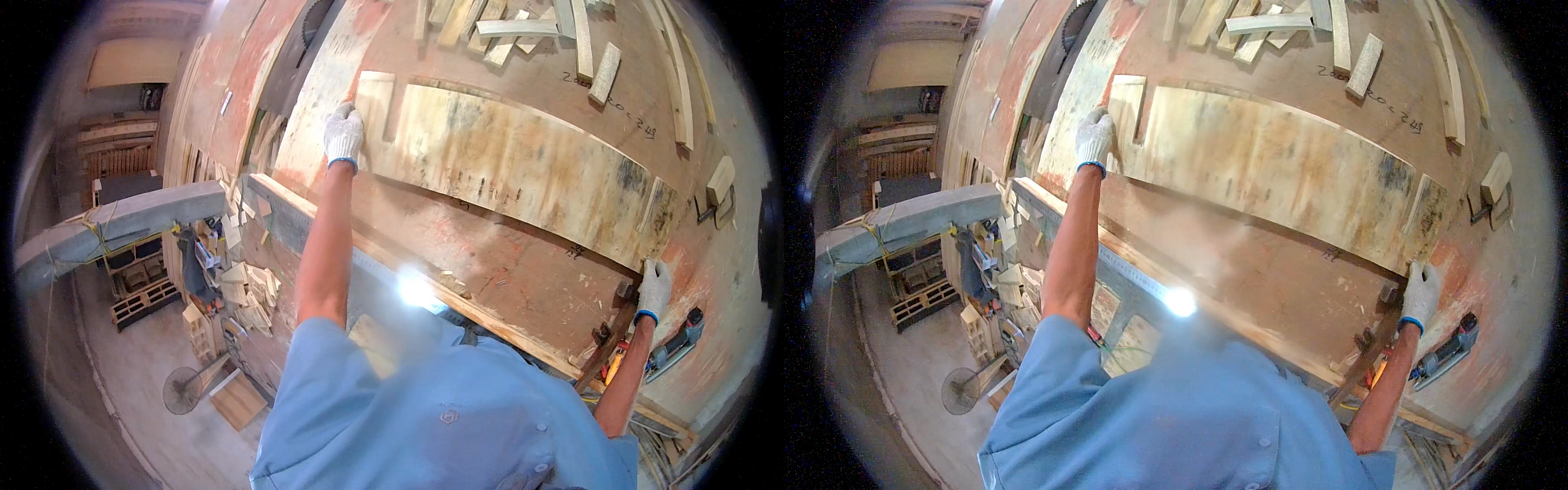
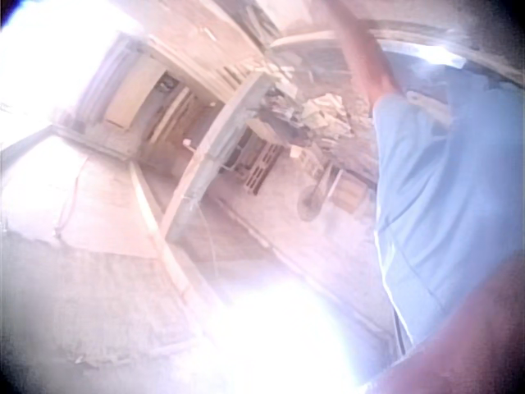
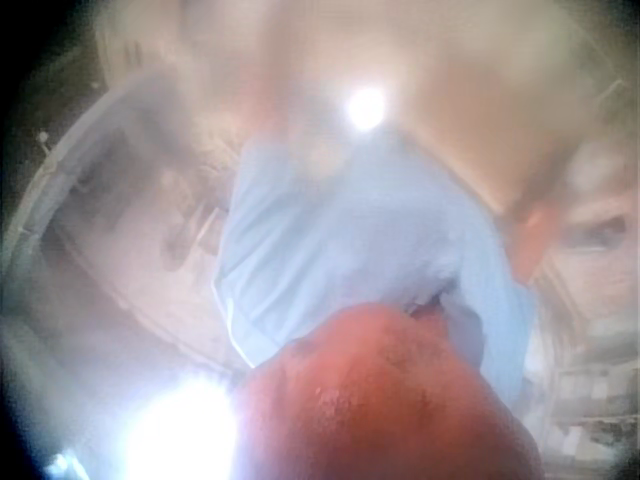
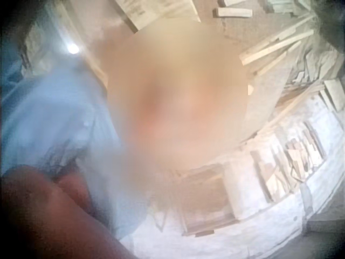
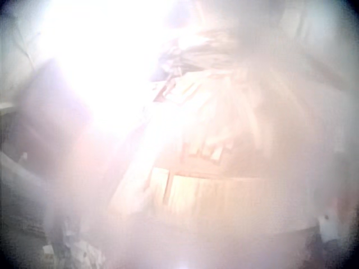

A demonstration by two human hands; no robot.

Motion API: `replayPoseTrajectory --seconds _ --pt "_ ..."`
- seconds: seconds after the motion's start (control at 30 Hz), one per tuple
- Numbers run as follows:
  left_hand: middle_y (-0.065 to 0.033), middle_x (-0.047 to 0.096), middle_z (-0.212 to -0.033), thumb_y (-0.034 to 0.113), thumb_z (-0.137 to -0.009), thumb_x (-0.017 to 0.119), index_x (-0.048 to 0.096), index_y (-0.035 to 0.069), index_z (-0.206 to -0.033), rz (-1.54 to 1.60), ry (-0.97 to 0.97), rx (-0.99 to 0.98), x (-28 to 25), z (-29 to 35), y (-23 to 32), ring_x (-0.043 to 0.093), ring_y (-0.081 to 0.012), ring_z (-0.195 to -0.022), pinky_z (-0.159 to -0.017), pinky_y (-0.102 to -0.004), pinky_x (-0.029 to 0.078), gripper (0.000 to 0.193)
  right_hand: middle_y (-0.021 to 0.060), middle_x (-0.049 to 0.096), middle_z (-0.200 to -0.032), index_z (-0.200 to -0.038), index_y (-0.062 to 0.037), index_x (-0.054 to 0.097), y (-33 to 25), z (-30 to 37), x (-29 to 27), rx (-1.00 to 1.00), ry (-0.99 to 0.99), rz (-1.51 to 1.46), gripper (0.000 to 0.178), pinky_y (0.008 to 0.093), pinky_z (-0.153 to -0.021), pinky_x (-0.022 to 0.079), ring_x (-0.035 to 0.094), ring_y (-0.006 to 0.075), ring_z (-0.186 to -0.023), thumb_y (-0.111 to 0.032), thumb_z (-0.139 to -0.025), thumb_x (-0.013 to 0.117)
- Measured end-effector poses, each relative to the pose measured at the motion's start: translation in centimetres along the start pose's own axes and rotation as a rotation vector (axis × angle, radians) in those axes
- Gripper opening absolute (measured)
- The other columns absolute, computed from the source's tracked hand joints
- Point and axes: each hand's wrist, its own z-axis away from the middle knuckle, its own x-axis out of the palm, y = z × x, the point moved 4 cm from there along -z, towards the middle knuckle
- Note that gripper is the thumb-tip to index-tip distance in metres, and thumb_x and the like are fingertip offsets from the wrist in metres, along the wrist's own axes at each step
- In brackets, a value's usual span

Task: The person assembles a wooden structure by positioning and fastening pieces together using a nail gun and a hammer. They repeatedly adjust the wood pieces, drive nails, and use a hammer to secure joints on a workbench in a cluttered workshop.

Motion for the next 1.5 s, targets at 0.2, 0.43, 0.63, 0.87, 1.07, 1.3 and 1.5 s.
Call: replayPoseTrajectory --seconds 0.2,0.43,0.63,0.87,1.07,1.3,1.5 --pt "-0.0208 0.077 -0.111 0.016 -0.091 0.056 0.076 0.003 -0.119 0.128 -0.025 -0.028 -0.2 0.5 1.0 0.073 -0.0325 -0.109 -0.097 -0.0401 0.053 0.037 0.0160 0.071 -0.099 -0.108 0.0031 0.070 0.1 -0.1 -0.2 -0.017 0.029 0.004 0.039 0.0380 -0.087 0.050 0.064 0.0232 -0.092 -0.034 -0.100 0.064" --pt "-0.0197 0.076 -0.120 0.018 -0.093 0.055 0.075 0.003 -0.122 0.068 0.004 0.013 0.0 0.0 -1.1 0.071 -0.0313 -0.114 -0.102 -0.0380 0.052 0.039 0.0146 0.074 -0.116 -0.121 0.0045 0.072 2.1 -1.1 -3.8 0.112 0.013 -0.299 0.047 0.0358 -0.096 0.049 0.066 0.0239 -0.107 -0.037 -0.103 0.060" --pt "-0.0169 0.076 -0.120 0.019 -0.095 0.056 0.075 0.004 -0.122 0.133 -0.050 -0.010 -0.2 0.4 -1.6 0.070 -0.0303 -0.116 -0.104 -0.0371 0.051 0.036 0.0187 0.073 -0.122 -0.122 0.0059 0.070 5.0 -0.5 -8.0 -0.081 0.261 -0.177 0.046 0.0377 -0.102 0.047 0.065 0.0271 -0.117 -0.034 -0.107 0.054" --pt "-0.0181 0.074 -0.122 0.018 -0.095 0.057 0.076 0.007 -0.121 0.191 -0.004 -0.060 -0.3 1.1 -0.5 0.068 -0.0314 -0.119 -0.105 -0.0397 0.050 0.035 0.0016 0.058 -0.074 -0.101 -0.0046 0.070 6.0 0.7 -7.9 0.127 0.222 -0.332 0.036 0.0312 -0.040 0.038 0.047 0.0132 -0.043 -0.039 -0.103 0.061" --pt "-0.0181 0.073 -0.125 0.018 -0.095 0.057 0.073 0.007 -0.128 0.055 0.019 0.028 0.0 0.3 -0.4 0.067 -0.0320 -0.121 -0.107 -0.0404 0.049 0.039 0.0048 0.065 -0.080 -0.099 -0.0008 0.070 9.9 -1.6 -6.0 0.079 0.089 -0.244 0.038 0.0351 -0.056 0.051 0.063 0.0180 -0.066 -0.038 -0.103 0.061" --pt "-0.0214 0.074 -0.115 0.026 -0.102 0.054 0.073 0.001 -0.121 0.130 -0.013 0.109 2.9 -0.7 -2.9 0.068 -0.0302 -0.108 -0.099 -0.0443 0.051 0.037 0.0208 0.072 -0.112 -0.108 -0.0031 0.072 1.6 1.1 -5.4 -0.155 -0.076 0.420 0.043 0.0487 -0.093 0.049 0.067 0.0381 -0.104 -0.037 -0.105 0.045" --pt "-0.0247 0.072 -0.126 0.026 -0.100 0.054 0.068 -0.005 -0.133 0.009 0.079 0.163 1.5 0.6 -2.0 0.068 -0.0366 -0.115 -0.103 -0.0428 0.050 0.047 0.0287 0.067 -0.117 -0.116 -0.0007 0.067 -0.7 5.9 -4.7 -0.081 0.213 0.284 0.041 0.0527 -0.099 0.048 0.059 0.0461 -0.116 -0.035 -0.093 0.065"
